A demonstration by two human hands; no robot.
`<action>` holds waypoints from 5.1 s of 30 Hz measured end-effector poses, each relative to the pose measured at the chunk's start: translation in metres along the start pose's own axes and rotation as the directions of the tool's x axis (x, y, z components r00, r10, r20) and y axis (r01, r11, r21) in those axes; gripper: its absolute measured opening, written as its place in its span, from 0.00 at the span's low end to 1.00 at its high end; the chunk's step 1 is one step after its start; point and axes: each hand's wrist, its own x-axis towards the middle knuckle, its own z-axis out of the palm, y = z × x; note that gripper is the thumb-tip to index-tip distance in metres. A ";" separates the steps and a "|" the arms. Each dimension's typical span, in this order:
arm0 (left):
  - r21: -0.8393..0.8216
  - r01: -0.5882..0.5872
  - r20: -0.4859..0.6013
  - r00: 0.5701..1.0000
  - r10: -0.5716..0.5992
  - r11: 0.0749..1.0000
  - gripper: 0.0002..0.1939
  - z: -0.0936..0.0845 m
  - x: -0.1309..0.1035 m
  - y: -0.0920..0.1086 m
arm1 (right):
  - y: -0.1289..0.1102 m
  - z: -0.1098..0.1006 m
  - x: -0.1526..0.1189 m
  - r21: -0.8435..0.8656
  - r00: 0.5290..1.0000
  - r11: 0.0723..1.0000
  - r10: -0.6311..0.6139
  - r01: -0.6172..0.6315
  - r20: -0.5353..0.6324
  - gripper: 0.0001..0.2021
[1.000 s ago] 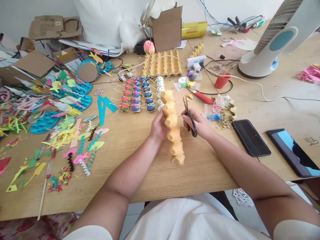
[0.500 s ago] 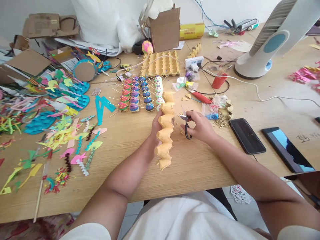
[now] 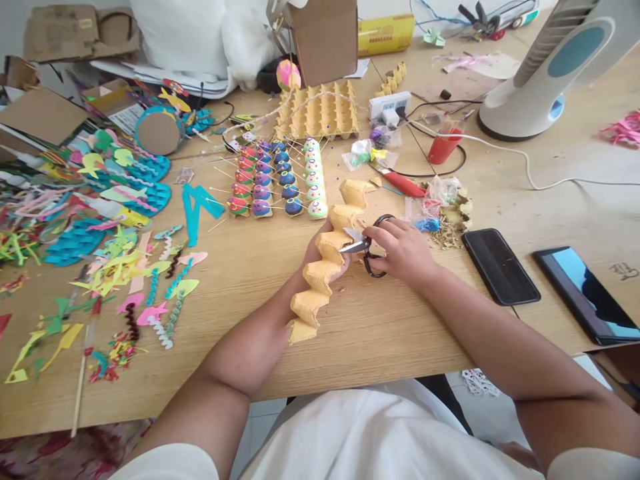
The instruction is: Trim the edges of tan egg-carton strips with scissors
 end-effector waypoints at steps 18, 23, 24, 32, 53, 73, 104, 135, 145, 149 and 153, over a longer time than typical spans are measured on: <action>0.011 -0.045 -0.021 0.999 0.045 0.999 0.15 -0.005 -0.004 -0.003 | -0.004 -0.005 0.000 -0.029 1.000 0.999 0.015 -0.015 -0.010 0.20; 0.011 -0.030 -0.003 1.000 0.030 1.000 0.17 -0.009 -0.003 -0.002 | -0.004 -0.008 0.001 -0.022 1.000 1.000 0.007 -0.007 0.010 0.20; 0.007 -0.023 -0.004 1.000 0.023 1.000 0.17 -0.010 -0.002 -0.002 | -0.004 -0.008 0.001 -0.013 1.000 1.000 0.009 -0.009 0.020 0.20; -0.038 0.005 -0.010 1.000 -0.006 0.999 0.15 0.004 -0.007 -0.001 | 0.000 -0.011 0.001 -0.001 1.000 1.000 -0.001 0.001 0.018 0.21; -0.201 0.110 0.035 0.994 -0.105 0.973 0.16 0.000 -0.004 0.005 | 0.014 -0.015 0.000 0.009 0.994 1.000 0.019 -0.018 -0.111 0.11; 0.156 -0.119 0.001 0.993 0.120 0.981 0.18 0.000 -0.005 -0.002 | -0.008 -0.017 0.004 0.260 0.989 0.958 0.090 -0.119 0.121 0.14; 0.116 -0.135 -0.014 0.990 0.137 0.984 0.15 -0.004 -0.004 -0.009 | -0.004 -0.010 0.004 0.473 0.905 0.794 0.424 -0.381 0.017 0.16; 0.068 -0.074 0.053 0.996 0.070 0.995 0.13 -0.021 0.006 -0.010 | -0.001 0.000 0.002 0.673 0.855 0.604 0.512 -0.427 0.083 0.17; 0.105 -0.072 0.036 0.997 0.069 0.992 0.10 -0.023 0.003 -0.013 | -0.004 0.005 0.002 0.734 0.840 0.510 0.520 -0.450 0.153 0.15; 0.118 -0.106 0.046 0.994 0.101 0.987 0.09 -0.025 0.005 -0.015 | -0.008 0.005 0.003 0.726 0.835 0.513 0.528 -0.459 0.155 0.16; 0.182 -0.164 0.145 0.980 0.139 0.969 0.08 -0.025 0.006 -0.016 | -0.012 0.007 0.004 0.775 0.826 0.449 0.541 -0.444 0.160 0.16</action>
